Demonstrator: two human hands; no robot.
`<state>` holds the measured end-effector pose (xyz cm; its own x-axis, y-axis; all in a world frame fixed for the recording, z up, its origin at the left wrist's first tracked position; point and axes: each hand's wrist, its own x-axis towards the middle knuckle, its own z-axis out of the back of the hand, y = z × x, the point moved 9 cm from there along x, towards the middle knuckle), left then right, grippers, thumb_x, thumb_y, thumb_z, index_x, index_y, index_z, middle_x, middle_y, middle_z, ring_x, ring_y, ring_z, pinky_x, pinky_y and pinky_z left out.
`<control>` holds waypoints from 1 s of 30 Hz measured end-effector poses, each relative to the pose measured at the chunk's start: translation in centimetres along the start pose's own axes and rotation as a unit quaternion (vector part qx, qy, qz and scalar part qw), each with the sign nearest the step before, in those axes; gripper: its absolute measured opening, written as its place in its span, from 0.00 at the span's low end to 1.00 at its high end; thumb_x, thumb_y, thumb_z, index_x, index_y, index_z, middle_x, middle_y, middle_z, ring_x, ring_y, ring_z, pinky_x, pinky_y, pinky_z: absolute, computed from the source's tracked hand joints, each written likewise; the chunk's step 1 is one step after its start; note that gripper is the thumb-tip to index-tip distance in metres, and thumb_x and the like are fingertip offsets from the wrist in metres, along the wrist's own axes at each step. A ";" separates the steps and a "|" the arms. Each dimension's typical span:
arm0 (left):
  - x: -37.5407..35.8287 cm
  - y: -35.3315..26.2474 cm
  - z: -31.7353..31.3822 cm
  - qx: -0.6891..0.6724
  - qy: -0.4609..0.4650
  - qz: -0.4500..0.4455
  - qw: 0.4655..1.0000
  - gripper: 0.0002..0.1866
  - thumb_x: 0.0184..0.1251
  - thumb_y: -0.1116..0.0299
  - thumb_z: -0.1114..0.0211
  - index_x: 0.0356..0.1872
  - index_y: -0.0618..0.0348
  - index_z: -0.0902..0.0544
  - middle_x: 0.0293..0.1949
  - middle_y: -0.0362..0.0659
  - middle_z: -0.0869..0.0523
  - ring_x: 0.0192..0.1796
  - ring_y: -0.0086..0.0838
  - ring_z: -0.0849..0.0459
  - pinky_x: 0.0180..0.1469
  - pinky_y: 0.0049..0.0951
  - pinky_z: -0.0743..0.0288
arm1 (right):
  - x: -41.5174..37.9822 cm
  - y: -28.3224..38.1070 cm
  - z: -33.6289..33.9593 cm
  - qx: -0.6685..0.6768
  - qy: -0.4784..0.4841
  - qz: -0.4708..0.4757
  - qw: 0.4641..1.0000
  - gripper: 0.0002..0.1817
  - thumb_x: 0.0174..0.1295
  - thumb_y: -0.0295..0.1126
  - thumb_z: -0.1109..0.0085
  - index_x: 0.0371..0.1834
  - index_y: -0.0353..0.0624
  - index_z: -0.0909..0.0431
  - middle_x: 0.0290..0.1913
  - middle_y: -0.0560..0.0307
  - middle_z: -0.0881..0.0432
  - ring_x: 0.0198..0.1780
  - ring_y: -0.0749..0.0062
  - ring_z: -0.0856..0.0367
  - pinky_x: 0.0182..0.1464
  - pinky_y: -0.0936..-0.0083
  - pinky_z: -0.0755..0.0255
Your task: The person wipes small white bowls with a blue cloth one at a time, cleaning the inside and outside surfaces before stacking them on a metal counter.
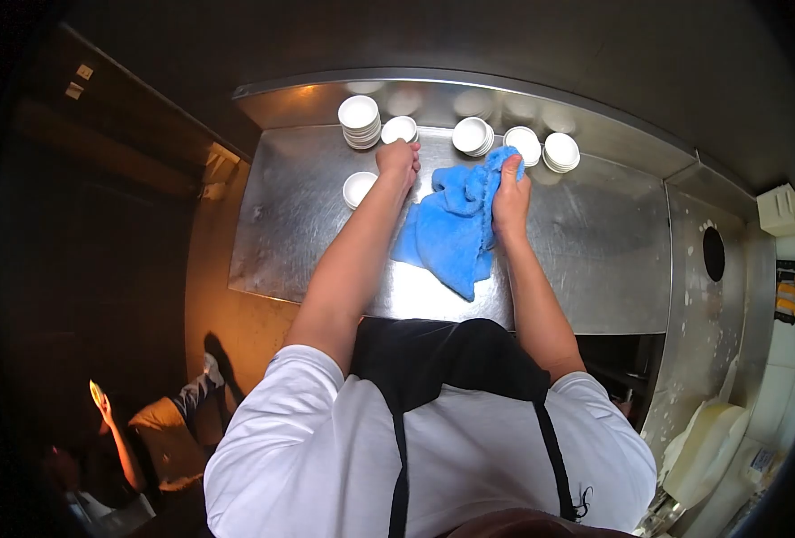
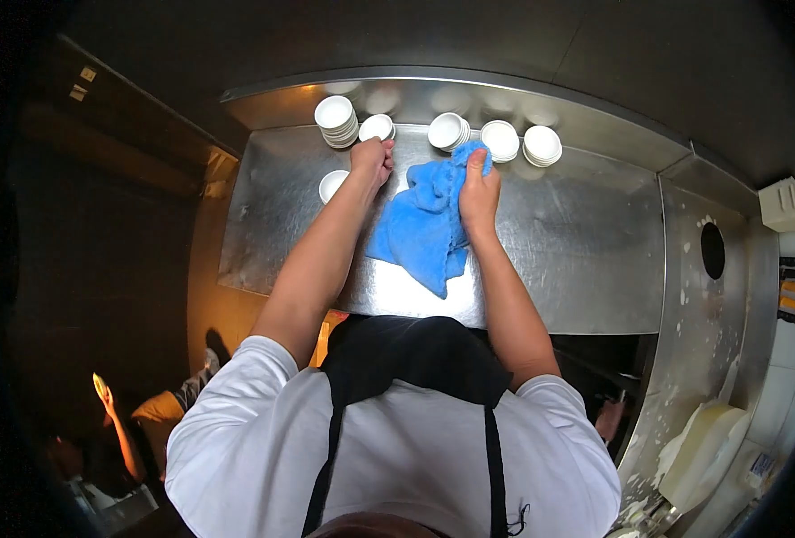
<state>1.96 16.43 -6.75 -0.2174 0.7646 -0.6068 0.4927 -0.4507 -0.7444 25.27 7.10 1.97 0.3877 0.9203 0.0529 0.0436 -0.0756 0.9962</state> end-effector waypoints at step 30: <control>-8.2 1.0 5.1 -0.241 0.217 -0.083 0.942 0.25 0.79 0.53 0.53 0.62 0.63 0.26 0.53 0.49 0.18 0.57 0.36 0.20 0.62 0.36 0.28 | -4.5 -1.8 -11.9 -0.089 0.170 0.034 0.981 0.27 0.66 0.38 0.37 0.63 0.35 0.28 0.54 0.39 0.18 0.57 0.54 0.18 0.59 0.66 0.28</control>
<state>-0.06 7.36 -3.94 -0.0120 0.9695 -0.2447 0.8309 -0.1265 -0.5419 12.46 7.65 0.77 0.0535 0.9926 0.1091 -0.1458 -0.1003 0.9842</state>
